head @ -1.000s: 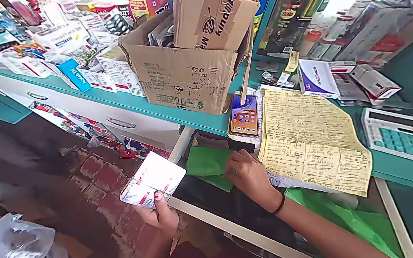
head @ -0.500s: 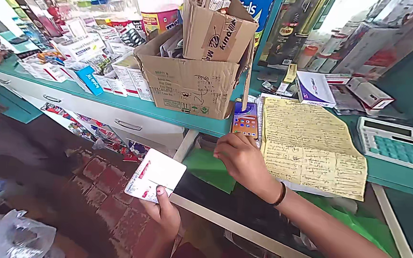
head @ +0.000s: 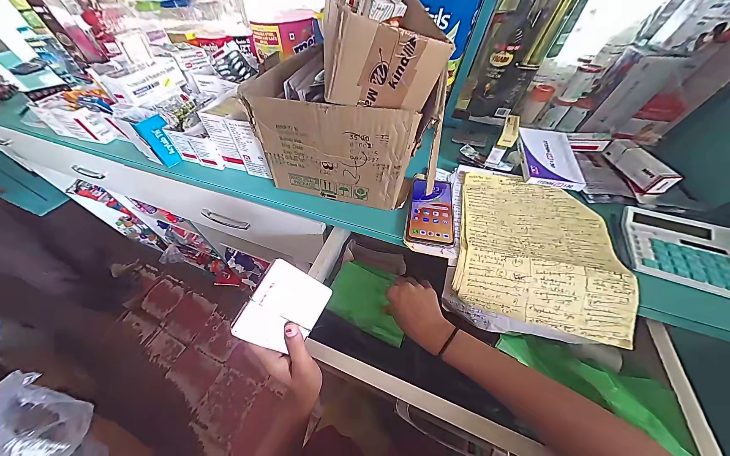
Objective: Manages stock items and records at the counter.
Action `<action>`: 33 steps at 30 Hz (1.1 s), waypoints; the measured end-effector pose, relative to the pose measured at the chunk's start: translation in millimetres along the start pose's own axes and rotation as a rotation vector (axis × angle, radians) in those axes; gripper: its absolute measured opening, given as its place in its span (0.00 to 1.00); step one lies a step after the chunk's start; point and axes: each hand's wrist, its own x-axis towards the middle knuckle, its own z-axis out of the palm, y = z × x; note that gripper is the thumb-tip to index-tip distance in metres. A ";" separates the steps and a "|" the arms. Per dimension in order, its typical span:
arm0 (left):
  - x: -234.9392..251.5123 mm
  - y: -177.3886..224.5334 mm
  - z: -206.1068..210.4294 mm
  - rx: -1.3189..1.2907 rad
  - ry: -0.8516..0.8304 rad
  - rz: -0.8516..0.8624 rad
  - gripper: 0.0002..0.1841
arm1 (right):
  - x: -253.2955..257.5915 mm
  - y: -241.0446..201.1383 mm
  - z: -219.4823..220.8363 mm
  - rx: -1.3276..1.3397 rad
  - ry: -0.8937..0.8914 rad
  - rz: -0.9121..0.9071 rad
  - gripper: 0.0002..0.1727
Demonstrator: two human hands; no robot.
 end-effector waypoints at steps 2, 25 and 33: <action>0.2 -2.3 0.3 0.013 -0.008 0.029 0.31 | -4.0 -3.3 0.1 -0.006 0.011 0.022 0.18; 55.4 0.6 -22.3 -0.478 -1.187 -0.273 0.24 | -42.2 16.5 20.0 0.607 0.535 -0.520 0.09; 66.0 -4.0 -18.7 -0.101 -1.381 -0.182 0.30 | -25.8 45.8 -2.9 0.965 0.069 -0.656 0.14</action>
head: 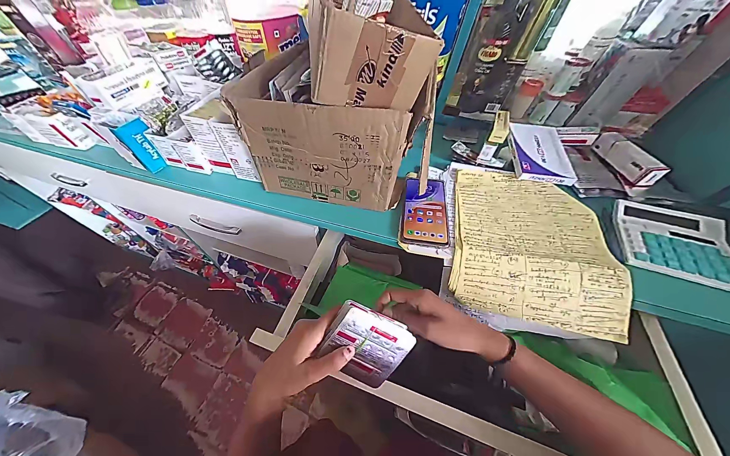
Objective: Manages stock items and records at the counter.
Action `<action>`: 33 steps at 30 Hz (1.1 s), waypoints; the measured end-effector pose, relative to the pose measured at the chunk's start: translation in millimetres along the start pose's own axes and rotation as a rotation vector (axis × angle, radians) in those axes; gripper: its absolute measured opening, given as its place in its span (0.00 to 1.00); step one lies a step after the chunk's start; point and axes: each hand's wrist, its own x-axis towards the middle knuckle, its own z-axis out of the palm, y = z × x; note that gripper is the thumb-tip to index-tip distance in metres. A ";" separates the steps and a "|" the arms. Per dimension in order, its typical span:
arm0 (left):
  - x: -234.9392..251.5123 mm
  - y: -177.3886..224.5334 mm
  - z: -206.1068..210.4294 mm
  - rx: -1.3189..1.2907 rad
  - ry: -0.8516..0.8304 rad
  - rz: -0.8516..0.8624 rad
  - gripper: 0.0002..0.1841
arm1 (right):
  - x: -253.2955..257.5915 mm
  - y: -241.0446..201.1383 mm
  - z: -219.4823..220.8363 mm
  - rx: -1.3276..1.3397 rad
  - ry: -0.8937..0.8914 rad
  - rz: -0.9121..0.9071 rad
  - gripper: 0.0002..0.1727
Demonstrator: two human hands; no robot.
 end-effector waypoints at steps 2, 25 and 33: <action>-1.0 1.1 2.1 0.055 0.054 0.008 0.30 | 8.3 3.2 -5.8 -0.117 0.051 0.075 0.18; -32.9 21.2 15.2 -0.014 0.710 0.178 0.17 | 40.8 -33.2 22.1 -0.864 0.017 0.304 0.15; -65.7 68.9 -27.0 -0.132 1.509 0.706 0.31 | 39.5 -13.3 1.2 -1.382 0.466 -0.458 0.06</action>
